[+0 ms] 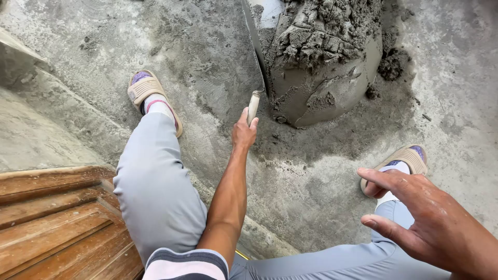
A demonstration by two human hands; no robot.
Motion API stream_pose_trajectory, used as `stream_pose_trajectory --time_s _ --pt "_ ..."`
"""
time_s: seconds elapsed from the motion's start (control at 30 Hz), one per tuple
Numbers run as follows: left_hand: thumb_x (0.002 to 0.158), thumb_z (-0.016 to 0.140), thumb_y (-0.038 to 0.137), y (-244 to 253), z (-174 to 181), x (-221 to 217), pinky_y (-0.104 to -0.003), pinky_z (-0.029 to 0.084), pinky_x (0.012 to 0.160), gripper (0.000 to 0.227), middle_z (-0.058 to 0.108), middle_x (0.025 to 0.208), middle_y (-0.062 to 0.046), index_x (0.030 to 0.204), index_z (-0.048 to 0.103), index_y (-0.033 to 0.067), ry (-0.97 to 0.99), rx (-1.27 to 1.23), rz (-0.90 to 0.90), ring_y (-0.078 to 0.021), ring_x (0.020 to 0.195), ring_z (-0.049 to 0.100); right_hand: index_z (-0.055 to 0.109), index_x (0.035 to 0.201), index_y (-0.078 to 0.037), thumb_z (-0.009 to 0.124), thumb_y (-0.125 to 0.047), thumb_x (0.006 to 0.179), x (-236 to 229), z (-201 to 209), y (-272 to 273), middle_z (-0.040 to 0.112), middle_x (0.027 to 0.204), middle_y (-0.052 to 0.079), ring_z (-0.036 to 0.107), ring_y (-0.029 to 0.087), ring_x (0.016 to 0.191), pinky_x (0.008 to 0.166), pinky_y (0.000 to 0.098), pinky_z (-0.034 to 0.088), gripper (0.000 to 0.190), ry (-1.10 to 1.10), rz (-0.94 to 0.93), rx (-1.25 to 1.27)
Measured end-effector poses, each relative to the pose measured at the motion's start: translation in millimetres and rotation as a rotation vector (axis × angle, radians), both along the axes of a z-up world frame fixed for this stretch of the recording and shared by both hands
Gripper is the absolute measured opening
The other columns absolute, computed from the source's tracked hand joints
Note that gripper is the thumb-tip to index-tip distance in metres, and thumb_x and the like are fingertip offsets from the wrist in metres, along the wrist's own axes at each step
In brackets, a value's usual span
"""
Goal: Scraping and smoothing a pile of wet cement on a board using a hand trowel
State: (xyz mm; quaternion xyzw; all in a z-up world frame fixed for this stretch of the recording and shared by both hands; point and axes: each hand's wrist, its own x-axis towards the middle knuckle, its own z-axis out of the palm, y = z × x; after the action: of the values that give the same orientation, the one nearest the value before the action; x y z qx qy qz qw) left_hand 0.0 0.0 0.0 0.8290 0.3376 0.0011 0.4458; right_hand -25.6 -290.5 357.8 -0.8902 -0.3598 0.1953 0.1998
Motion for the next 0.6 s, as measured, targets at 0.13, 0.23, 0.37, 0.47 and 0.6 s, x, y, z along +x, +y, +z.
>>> stream_pose_trajectory --time_s 0.13,0.23,0.37,0.47,0.6 --pt "0.088 0.054 0.026 -7 9 -4 -0.036 0.056 0.061 0.053 0.067 0.096 -0.017 0.136 0.036 0.0137 -0.043 0.027 -0.001 -0.0267 0.074 0.067 0.053 0.121 -0.020 0.073 -0.033 0.060 1 0 2 0.070 0.090 -0.006 0.067 0.011 0.079 0.071 0.0291 0.051 0.066 0.019 -0.005 -0.011" --pt "0.086 0.058 0.017 -12 11 -4 -0.030 0.056 0.042 0.054 0.068 0.092 -0.021 0.134 0.036 0.0046 -0.296 0.106 0.007 -0.0245 0.064 0.068 0.053 0.121 -0.021 0.073 -0.034 0.059 2 0 2 0.070 0.090 -0.007 0.067 0.011 0.079 0.070 0.0285 0.052 0.066 0.021 -0.028 -0.033" --pt "0.092 0.048 0.018 -19 11 -3 -0.026 0.059 0.051 0.044 0.065 0.101 -0.019 0.131 0.035 0.0024 -0.620 0.381 0.090 -0.0218 0.070 0.067 0.053 0.122 -0.021 0.071 -0.038 0.061 3 0 3 0.070 0.089 -0.006 0.066 0.011 0.080 0.071 0.0292 0.051 0.066 0.006 -0.005 -0.046" --pt "0.095 0.043 0.023 -28 11 -20 -0.024 0.050 0.037 0.043 0.063 0.084 -0.011 0.132 0.033 0.0028 -0.512 0.308 0.188 -0.0147 0.053 0.058 0.053 0.122 -0.020 0.070 -0.038 0.062 4 -1 4 0.070 0.087 -0.006 0.066 0.011 0.078 0.071 0.0291 0.051 0.065 0.000 0.023 -0.022" --pt "0.092 0.049 0.026 -46 -12 -60 -0.026 0.037 0.021 0.046 0.060 0.061 -0.001 0.133 0.038 0.0085 -0.149 0.178 0.253 -0.0089 0.032 0.043 0.053 0.123 -0.021 0.071 -0.039 0.062 3 -3 5 0.071 0.087 -0.007 0.067 0.010 0.079 0.072 0.0293 0.052 0.066 0.008 0.018 -0.033"
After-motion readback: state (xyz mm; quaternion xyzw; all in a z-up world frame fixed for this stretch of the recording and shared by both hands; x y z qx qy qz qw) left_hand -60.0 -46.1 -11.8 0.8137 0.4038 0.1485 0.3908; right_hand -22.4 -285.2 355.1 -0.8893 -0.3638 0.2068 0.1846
